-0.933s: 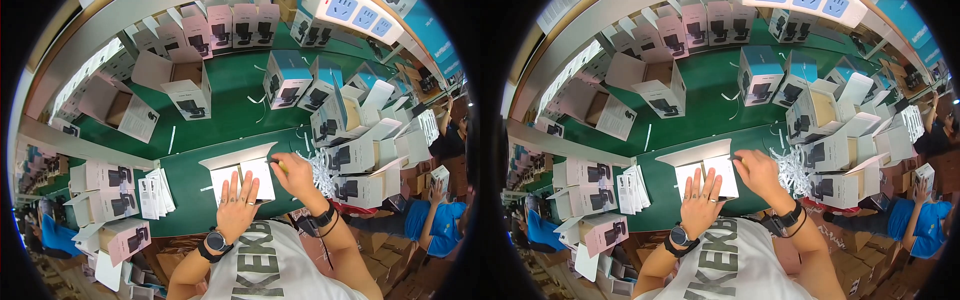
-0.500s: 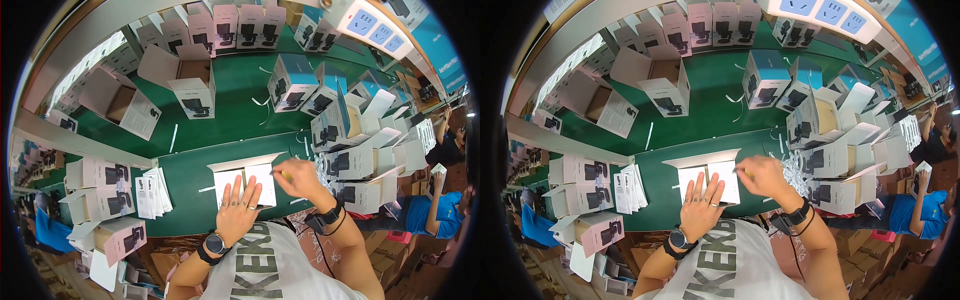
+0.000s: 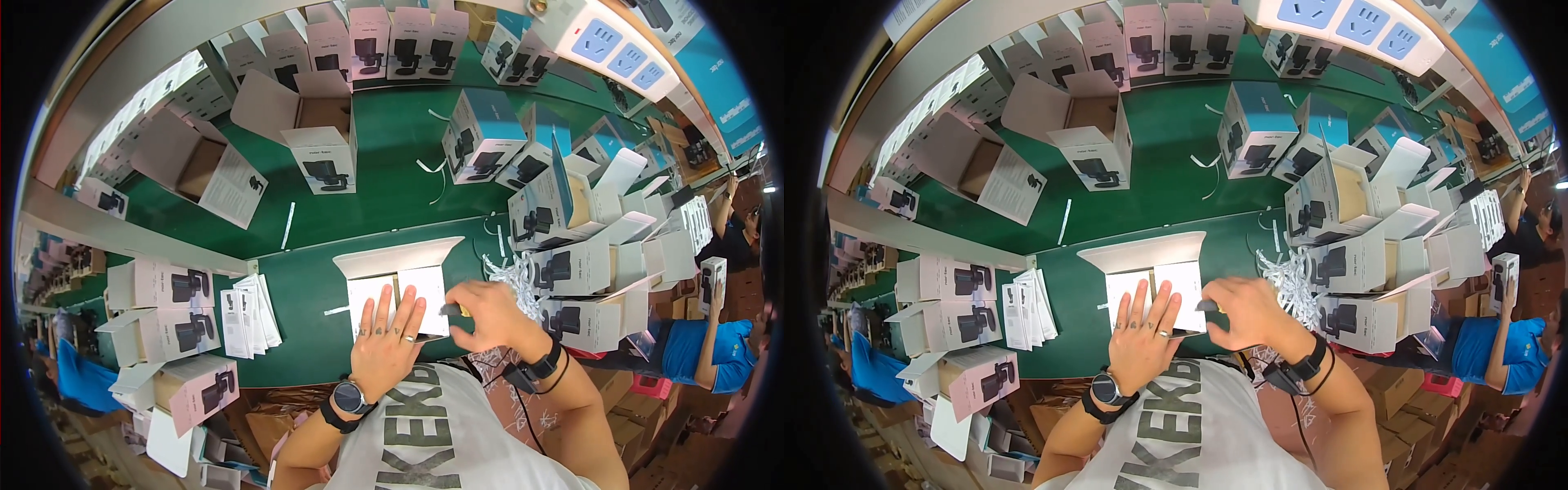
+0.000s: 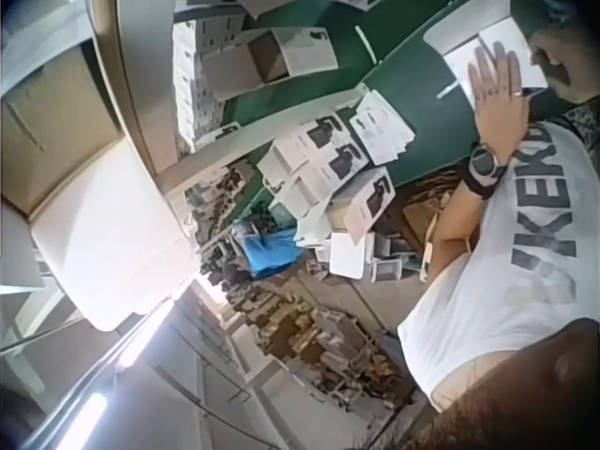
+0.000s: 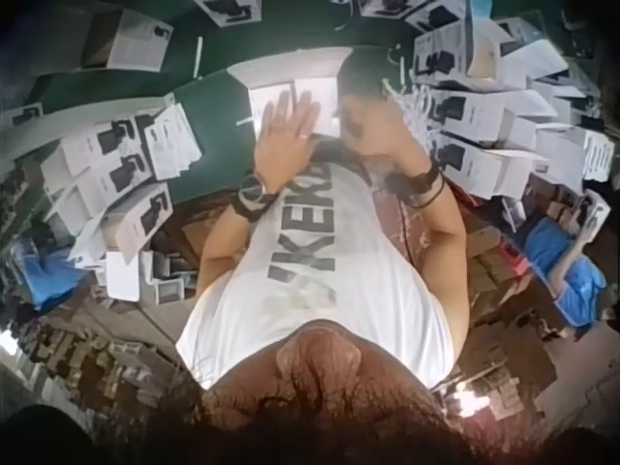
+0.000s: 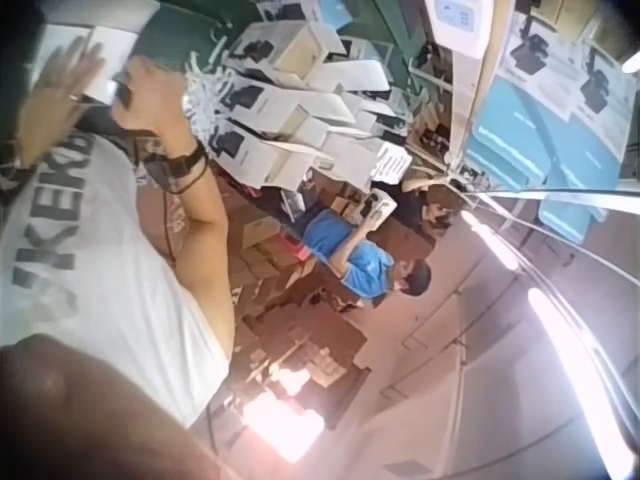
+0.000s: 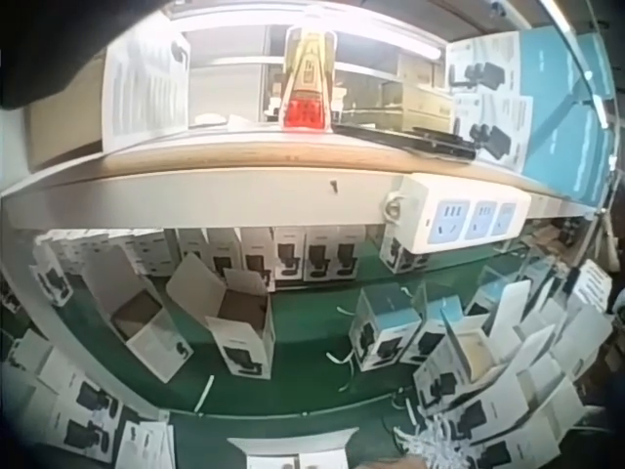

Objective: The person packs a microphone by placing a manual into a box, closing the lid, and using a tool to seal it with tape. They repeat this process for several more units, setting each finished box aside on a shelf.

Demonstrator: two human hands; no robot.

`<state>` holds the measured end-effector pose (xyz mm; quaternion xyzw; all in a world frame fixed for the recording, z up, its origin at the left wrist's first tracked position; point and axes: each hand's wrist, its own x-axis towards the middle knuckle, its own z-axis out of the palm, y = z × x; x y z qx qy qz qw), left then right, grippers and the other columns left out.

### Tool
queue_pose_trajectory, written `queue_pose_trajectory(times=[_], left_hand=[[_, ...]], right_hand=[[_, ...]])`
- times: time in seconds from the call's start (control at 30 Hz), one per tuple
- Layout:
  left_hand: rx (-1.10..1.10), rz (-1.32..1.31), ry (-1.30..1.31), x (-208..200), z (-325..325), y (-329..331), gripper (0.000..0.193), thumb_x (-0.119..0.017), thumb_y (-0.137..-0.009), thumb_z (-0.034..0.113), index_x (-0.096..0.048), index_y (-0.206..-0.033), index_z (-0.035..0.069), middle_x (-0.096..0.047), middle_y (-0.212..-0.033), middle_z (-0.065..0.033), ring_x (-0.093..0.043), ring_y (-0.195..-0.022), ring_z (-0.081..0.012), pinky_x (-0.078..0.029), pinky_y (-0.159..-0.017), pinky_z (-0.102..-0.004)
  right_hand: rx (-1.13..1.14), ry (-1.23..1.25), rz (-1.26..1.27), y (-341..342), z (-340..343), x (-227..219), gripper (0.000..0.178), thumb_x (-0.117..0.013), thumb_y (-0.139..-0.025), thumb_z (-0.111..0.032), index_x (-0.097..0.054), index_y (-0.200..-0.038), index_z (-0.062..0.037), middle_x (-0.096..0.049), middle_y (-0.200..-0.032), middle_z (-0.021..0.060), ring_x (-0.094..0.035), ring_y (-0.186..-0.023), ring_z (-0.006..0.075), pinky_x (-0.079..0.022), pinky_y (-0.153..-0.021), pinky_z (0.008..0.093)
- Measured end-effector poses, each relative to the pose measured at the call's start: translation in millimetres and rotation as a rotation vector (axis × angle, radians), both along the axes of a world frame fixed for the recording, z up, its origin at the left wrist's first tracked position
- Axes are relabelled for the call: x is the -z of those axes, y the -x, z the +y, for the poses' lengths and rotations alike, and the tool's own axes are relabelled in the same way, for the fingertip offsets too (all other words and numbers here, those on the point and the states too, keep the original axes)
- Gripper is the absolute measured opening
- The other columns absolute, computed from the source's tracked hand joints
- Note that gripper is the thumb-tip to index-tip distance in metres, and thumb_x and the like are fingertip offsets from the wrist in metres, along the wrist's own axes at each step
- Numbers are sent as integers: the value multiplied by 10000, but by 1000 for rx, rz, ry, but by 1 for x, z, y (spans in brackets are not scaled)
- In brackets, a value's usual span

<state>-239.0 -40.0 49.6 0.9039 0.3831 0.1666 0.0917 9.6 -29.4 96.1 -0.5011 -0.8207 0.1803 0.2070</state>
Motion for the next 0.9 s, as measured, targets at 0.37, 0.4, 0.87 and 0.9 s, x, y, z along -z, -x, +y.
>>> queue_pose_trajectory(times=[0.37, 0.4, 0.87, 0.9], left_hand=[[1, 8, -22, 2, -5, -4, 902, -806, -826, 297, -403, -1610, 108, -356, -1689, -111, -330, -1530, -451, -239, -1245, -583], [-7, 12, -20, 2, -4, -4, 902, -806, -826, 297, -403, -1610, 108, -356, -1689, -111, -330, -1530, -451, -239, -1245, -583], [21, -9, -13, -1, -5, -8, 648, -709, -888, 244, -528, -1467, 17, -480, -1539, -236, -413, -1473, -429, -281, -1246, -553], [44, 29, -34, -1, -6, -8, 598, -664, -918, 244, -541, -1453, 8, -501, -1511, -250, -426, -1466, -426, -292, -1248, -541]], right_hand=[[658, 104, 386, 29, 10, 45, 180, -755, -829, -177, -650, -814, -31, -638, -654, 117, -635, -580, 289, -504, -569, 365], [671, 93, 401, 31, 7, 48, 186, -753, -837, -162, -644, -785, -21, -622, -633, 115, -615, -552, 249, -493, -563, 345], [429, -28, 194, 11, -30, 7, 307, -748, -907, -144, -732, -1190, -27, -722, -956, 165, -708, -792, 355, -556, -712, 397], [346, -83, 201, 32, -16, -1, 243, -738, -911, -119, -746, -1140, -39, -721, -927, 147, -705, -781, 352, -560, -719, 397]])
